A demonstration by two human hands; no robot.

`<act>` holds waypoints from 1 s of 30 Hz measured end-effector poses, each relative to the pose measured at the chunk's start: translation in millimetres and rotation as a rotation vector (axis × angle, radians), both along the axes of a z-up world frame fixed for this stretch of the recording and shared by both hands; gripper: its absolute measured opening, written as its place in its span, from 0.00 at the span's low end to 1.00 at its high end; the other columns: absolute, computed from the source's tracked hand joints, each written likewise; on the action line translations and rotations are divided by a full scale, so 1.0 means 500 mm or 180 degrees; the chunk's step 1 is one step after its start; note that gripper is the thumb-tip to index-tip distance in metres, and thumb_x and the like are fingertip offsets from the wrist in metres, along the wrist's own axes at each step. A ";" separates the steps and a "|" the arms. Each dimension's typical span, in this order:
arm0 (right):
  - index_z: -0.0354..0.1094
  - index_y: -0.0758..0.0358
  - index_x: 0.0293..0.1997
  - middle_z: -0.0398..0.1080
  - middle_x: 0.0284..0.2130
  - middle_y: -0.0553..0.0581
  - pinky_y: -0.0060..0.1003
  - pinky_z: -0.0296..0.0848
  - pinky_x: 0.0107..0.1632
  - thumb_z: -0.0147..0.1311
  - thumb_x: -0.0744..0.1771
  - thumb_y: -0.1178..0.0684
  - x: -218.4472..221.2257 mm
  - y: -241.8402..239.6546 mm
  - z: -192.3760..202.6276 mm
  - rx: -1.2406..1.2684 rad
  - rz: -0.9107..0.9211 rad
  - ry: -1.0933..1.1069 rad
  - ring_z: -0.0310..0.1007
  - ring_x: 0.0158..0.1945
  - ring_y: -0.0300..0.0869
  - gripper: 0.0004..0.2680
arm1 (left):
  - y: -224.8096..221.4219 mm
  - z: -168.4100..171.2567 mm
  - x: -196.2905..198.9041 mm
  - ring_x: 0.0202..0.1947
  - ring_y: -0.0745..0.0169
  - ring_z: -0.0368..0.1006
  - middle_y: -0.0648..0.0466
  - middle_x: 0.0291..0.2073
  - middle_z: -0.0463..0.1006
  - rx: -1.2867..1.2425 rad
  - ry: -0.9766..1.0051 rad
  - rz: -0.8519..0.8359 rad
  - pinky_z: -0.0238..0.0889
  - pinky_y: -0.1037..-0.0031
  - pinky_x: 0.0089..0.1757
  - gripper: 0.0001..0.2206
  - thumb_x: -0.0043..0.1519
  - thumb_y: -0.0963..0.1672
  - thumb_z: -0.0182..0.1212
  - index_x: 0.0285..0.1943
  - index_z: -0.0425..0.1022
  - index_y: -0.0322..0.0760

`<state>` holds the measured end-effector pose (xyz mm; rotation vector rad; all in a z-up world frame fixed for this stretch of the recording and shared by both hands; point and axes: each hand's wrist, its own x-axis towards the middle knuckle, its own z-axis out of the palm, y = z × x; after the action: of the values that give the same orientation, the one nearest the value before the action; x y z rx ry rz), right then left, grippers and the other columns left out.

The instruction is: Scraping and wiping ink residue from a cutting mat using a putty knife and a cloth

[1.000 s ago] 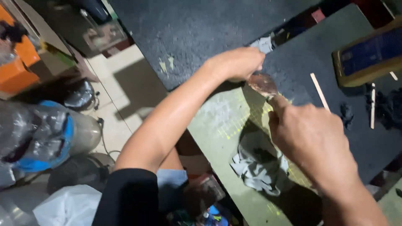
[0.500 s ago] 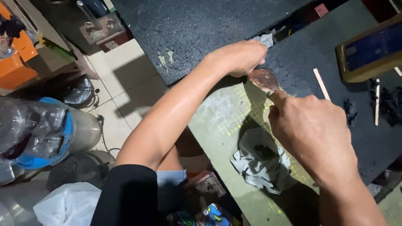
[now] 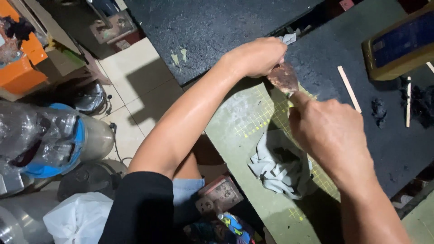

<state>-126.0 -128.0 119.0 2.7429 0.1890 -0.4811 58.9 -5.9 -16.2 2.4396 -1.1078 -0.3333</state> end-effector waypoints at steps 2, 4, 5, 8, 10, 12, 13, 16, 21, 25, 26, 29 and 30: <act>0.64 0.45 0.63 0.65 0.13 0.46 0.31 0.75 0.16 0.34 0.76 0.46 -0.008 -0.018 0.004 -0.0003 -0.0120 0.0053 0.68 0.12 0.37 0.12 | -0.003 -0.014 -0.009 0.34 0.48 0.76 0.42 0.38 0.78 -0.0063 -0.0023 -0.0034 0.69 0.60 0.35 0.03 0.61 0.35 0.59 0.41 0.76 0.28; 0.76 0.53 0.50 0.80 0.28 0.58 0.54 0.84 0.37 0.46 0.73 0.53 -0.003 -0.051 0.011 0.1234 -0.0166 -0.0492 0.80 0.24 0.52 0.08 | 0.001 -0.005 0.003 0.23 0.55 0.50 0.54 0.25 0.54 -0.0045 -0.0317 0.0113 0.46 0.61 0.29 0.17 0.69 0.38 0.52 0.26 0.53 0.39; 0.76 0.53 0.50 0.80 0.28 0.58 0.54 0.84 0.37 0.46 0.73 0.53 -0.006 -0.056 0.028 0.1239 -0.0162 -0.0536 0.80 0.24 0.52 0.08 | 0.008 0.012 -0.003 0.23 0.55 0.50 0.54 0.25 0.54 -0.0042 -0.0362 0.0109 0.46 0.61 0.29 0.17 0.69 0.38 0.52 0.26 0.53 0.39; 0.67 0.56 0.68 0.80 0.44 0.62 0.48 0.86 0.39 0.49 0.72 0.51 -0.031 -0.059 0.057 0.1643 -0.0992 -0.0151 0.84 0.32 0.51 0.15 | 0.033 0.046 -0.020 0.35 0.52 0.68 0.51 0.26 0.73 -0.0430 -0.0146 0.0345 0.61 0.58 0.34 0.13 0.72 0.42 0.52 0.31 0.68 0.38; 0.70 0.52 0.64 0.83 0.32 0.54 0.34 0.88 0.21 0.46 0.72 0.50 -0.074 -0.053 0.047 0.1234 -0.0166 -0.0256 0.83 0.18 0.42 0.13 | 0.042 0.058 -0.032 0.43 0.46 0.72 0.49 0.36 0.81 -0.0394 0.0085 0.0543 0.63 0.53 0.39 0.08 0.70 0.43 0.49 0.44 0.75 0.42; 0.63 0.45 0.66 0.81 0.29 0.55 0.42 0.86 0.26 0.40 0.73 0.44 -0.084 -0.025 0.038 0.0780 -0.0335 -0.0014 0.82 0.22 0.46 0.14 | 0.051 0.074 -0.051 0.36 0.54 0.75 0.51 0.37 0.83 -0.0501 0.0205 0.0511 0.67 0.58 0.38 0.09 0.70 0.45 0.49 0.46 0.76 0.41; 0.57 0.38 0.69 0.79 0.27 0.56 0.49 0.83 0.31 0.35 0.73 0.38 -0.084 -0.011 0.037 0.0302 -0.0488 0.0187 0.82 0.26 0.50 0.16 | 0.055 0.087 -0.054 0.29 0.63 0.77 0.54 0.38 0.85 -0.0635 0.0293 0.0486 0.70 0.62 0.38 0.11 0.70 0.47 0.50 0.49 0.78 0.41; 0.60 0.47 0.56 0.77 0.25 0.65 0.55 0.71 0.26 0.37 0.72 0.42 -0.072 0.005 0.010 0.0345 -0.0444 -0.0060 0.79 0.28 0.67 0.10 | 0.054 0.068 -0.061 0.60 0.49 0.70 0.46 0.62 0.73 -0.0189 0.0178 0.0395 0.63 0.59 0.59 0.22 0.62 0.44 0.66 0.65 0.68 0.38; 0.59 0.52 0.55 0.76 0.24 0.63 0.53 0.72 0.25 0.35 0.73 0.43 -0.053 0.017 -0.012 0.0265 -0.0302 -0.0115 0.79 0.27 0.63 0.10 | 0.042 0.046 -0.047 0.41 0.46 0.73 0.43 0.44 0.78 -0.0134 -0.0042 0.0103 0.65 0.58 0.42 0.08 0.62 0.37 0.54 0.47 0.76 0.33; 0.67 0.52 0.46 0.56 0.12 0.41 0.27 0.58 0.11 0.30 0.76 0.46 -0.016 0.026 0.003 0.0025 -0.0010 -0.0171 0.60 0.10 0.33 0.14 | 0.027 0.033 -0.027 0.23 0.67 0.69 0.55 0.26 0.76 0.0021 0.0402 0.0071 0.67 0.74 0.26 0.07 0.65 0.36 0.56 0.34 0.76 0.35; 0.67 0.52 0.46 0.56 0.12 0.41 0.27 0.58 0.11 0.30 0.76 0.46 -0.015 0.032 0.000 0.0013 -0.0003 -0.0124 0.60 0.10 0.33 0.14 | 0.029 0.039 -0.036 0.23 0.67 0.69 0.55 0.26 0.76 0.0009 0.0449 0.0077 0.67 0.74 0.26 0.07 0.65 0.36 0.56 0.34 0.76 0.35; 0.67 0.56 0.41 0.73 0.18 0.56 0.46 0.72 0.20 0.34 0.75 0.48 -0.008 0.041 0.002 -0.0050 -0.0043 -0.0306 0.77 0.19 0.52 0.12 | 0.030 0.062 -0.033 0.21 0.61 0.52 0.54 0.25 0.65 0.0417 0.0338 0.0105 0.48 0.67 0.25 0.14 0.61 0.32 0.54 0.24 0.61 0.38; 0.66 0.55 0.41 0.73 0.18 0.56 0.47 0.72 0.22 0.35 0.74 0.48 -0.007 0.042 0.004 0.0019 -0.0153 -0.0266 0.77 0.21 0.53 0.11 | 0.030 0.056 -0.026 0.20 0.61 0.50 0.55 0.25 0.61 0.0364 0.0288 0.0040 0.46 0.67 0.25 0.15 0.59 0.32 0.53 0.23 0.58 0.39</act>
<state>-129.6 -107.1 121.1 2.7724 0.1040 -0.3781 45.8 9.2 12.0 2.5022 -1.0611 -0.5107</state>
